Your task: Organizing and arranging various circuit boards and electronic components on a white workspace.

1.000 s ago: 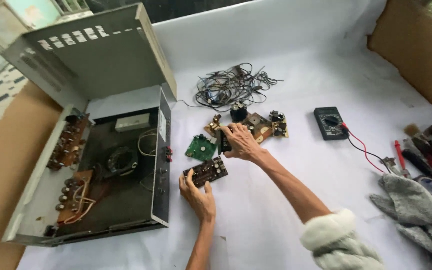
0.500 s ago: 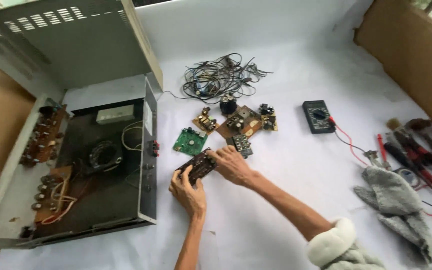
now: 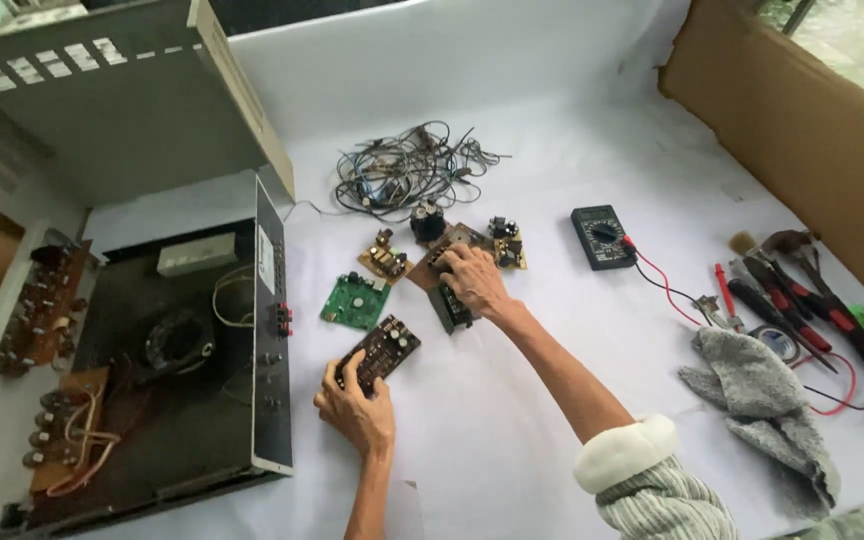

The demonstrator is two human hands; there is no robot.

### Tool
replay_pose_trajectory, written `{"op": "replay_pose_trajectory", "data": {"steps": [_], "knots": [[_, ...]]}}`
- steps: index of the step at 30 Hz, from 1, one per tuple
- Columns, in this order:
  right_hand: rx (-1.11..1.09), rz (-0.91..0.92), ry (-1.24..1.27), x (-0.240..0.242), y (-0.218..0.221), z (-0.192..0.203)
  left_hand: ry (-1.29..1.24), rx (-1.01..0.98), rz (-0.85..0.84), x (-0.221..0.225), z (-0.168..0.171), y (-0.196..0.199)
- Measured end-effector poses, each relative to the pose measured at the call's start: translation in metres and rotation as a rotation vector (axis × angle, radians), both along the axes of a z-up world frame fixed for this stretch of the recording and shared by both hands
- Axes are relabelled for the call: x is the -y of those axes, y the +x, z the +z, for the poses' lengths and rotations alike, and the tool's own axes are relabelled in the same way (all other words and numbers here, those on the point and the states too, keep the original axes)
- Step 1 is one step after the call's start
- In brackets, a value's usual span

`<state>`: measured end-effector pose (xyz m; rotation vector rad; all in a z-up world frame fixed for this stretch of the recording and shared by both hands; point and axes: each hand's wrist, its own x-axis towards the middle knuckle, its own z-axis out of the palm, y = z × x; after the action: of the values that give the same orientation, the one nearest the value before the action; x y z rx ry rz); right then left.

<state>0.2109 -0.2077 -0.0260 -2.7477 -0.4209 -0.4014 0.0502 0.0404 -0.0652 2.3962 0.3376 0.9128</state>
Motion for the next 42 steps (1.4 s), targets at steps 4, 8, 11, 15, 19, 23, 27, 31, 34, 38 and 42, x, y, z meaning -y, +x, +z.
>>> {"op": "replay_pose_trajectory", "data": {"steps": [4,8,11,15,19,23,27,31,34,38,42], "knots": [[-0.039,0.103,0.166,0.010,-0.014,-0.005,0.002,0.004,-0.023,0.000,-0.004,-0.003],[0.049,0.255,0.285,0.010,-0.046,0.012,-0.033,0.045,-0.054,-0.002,0.000,-0.007],[0.086,0.462,0.349,0.006,-0.068,0.025,-0.021,0.089,-0.075,-0.004,-0.001,-0.005],[-0.014,0.417,0.377,0.018,-0.083,0.041,-0.099,0.066,0.054,-0.004,-0.010,-0.004],[0.025,0.042,0.096,0.061,-0.056,0.026,-0.082,0.068,0.054,-0.006,-0.018,0.000],[-0.128,0.055,0.042,0.079,-0.050,0.022,-0.068,0.044,0.015,-0.002,-0.002,-0.003],[-0.042,-0.110,0.092,0.062,-0.047,0.024,-0.075,0.036,-0.012,0.000,0.004,-0.008],[0.106,0.007,0.276,0.015,-0.063,0.037,-0.076,0.088,-0.003,-0.003,-0.002,-0.008],[-0.065,0.241,0.081,-0.006,-0.064,0.037,-0.131,0.041,-0.007,0.000,0.004,-0.007],[-0.163,0.217,0.060,-0.013,-0.060,0.032,-0.108,0.061,0.000,0.002,0.007,-0.005],[-0.260,0.182,0.024,-0.005,-0.067,0.015,-0.137,0.007,-0.081,-0.004,-0.003,-0.003]]}}
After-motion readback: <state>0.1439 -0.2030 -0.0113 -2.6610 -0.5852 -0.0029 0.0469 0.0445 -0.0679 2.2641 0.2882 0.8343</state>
